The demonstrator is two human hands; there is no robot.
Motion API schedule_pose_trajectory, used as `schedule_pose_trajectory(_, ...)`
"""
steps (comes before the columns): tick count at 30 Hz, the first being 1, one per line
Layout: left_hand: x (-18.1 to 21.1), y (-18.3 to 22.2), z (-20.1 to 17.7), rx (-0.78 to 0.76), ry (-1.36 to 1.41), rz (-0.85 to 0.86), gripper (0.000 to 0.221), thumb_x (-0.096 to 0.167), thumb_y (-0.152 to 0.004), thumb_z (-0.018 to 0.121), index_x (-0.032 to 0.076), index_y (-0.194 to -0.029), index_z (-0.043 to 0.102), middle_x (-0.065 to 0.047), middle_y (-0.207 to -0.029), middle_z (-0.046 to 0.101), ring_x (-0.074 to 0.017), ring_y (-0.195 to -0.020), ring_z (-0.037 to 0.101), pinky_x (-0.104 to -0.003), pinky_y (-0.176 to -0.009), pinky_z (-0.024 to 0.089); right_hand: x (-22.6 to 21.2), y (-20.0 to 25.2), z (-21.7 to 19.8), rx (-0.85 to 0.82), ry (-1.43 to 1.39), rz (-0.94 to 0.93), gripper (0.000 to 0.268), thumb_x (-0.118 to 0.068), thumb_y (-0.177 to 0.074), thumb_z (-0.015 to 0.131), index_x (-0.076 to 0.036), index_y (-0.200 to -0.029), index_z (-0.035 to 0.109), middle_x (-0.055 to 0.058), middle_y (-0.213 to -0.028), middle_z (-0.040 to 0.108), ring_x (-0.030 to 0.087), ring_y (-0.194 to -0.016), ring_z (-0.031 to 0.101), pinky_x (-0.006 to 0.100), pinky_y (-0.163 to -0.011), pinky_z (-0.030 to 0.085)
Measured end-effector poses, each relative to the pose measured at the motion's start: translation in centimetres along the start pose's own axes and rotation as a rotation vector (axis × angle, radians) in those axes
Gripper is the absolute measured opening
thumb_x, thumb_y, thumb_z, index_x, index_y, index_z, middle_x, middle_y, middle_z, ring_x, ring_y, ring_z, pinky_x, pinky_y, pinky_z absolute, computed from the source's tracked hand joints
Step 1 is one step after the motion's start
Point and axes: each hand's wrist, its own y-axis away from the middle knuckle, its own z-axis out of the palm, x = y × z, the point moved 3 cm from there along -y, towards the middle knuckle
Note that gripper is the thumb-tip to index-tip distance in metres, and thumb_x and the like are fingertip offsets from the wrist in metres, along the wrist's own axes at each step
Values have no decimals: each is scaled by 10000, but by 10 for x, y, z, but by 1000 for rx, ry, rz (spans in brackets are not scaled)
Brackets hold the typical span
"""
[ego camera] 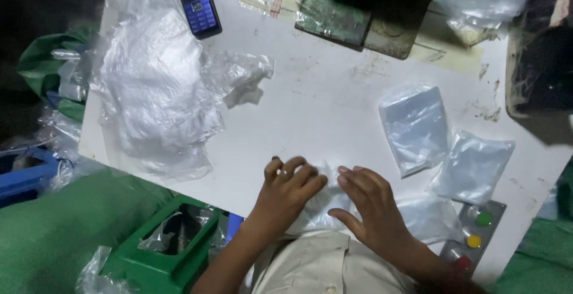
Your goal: Folding and stacking small plastic bags on a work table
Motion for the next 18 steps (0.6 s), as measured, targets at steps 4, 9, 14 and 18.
schedule_pose_trajectory(4, 3, 18, 16, -203, 131, -85, 302, 370, -1056, 539, 160, -1265, 597, 3, -1063, 674, -230, -1143, 584, -403, -1003, 287, 20, 1, 10, -73, 124, 158, 598, -444, -787, 862, -224, -1307, 665, -39, -997, 547, 192, -1042, 512, 386, -927, 443)
schedule_pose_trajectory(9, 7, 22, 12, -232, 75, -120, 128, 243, -1005, 582, 169, -1098, 630, -46, -1138, 617, -264, -1087, 563, -436, -927, 306, 7, -20, -3, -152, -43, -61, 158, -192, -948, 733, -128, -1089, 703, 14, -1121, 637, 227, -947, 578, 367, -819, 460)
schedule_pose_trajectory(14, 5, 22, 14, -106, 68, -211, 227, 344, -1049, 536, 181, -1166, 641, -17, -1064, 625, -243, -992, 586, -429, -905, 331, 16, -21, 5, -190, 68, -36, 303, -312, -962, 729, -129, -1190, 647, 16, -954, 639, 219, -745, 532, 362, -659, 438)
schedule_pose_trajectory(18, 8, 20, 10, -151, 89, -234, 218, 166, -926, 604, 191, -1133, 667, -63, -1151, 634, -309, -1061, 601, -467, -909, 360, 12, -34, -3, -172, 9, 31, 181, -243, -954, 752, -94, -920, 656, 59, -905, 595, 210, -708, 553, 346, -612, 480)
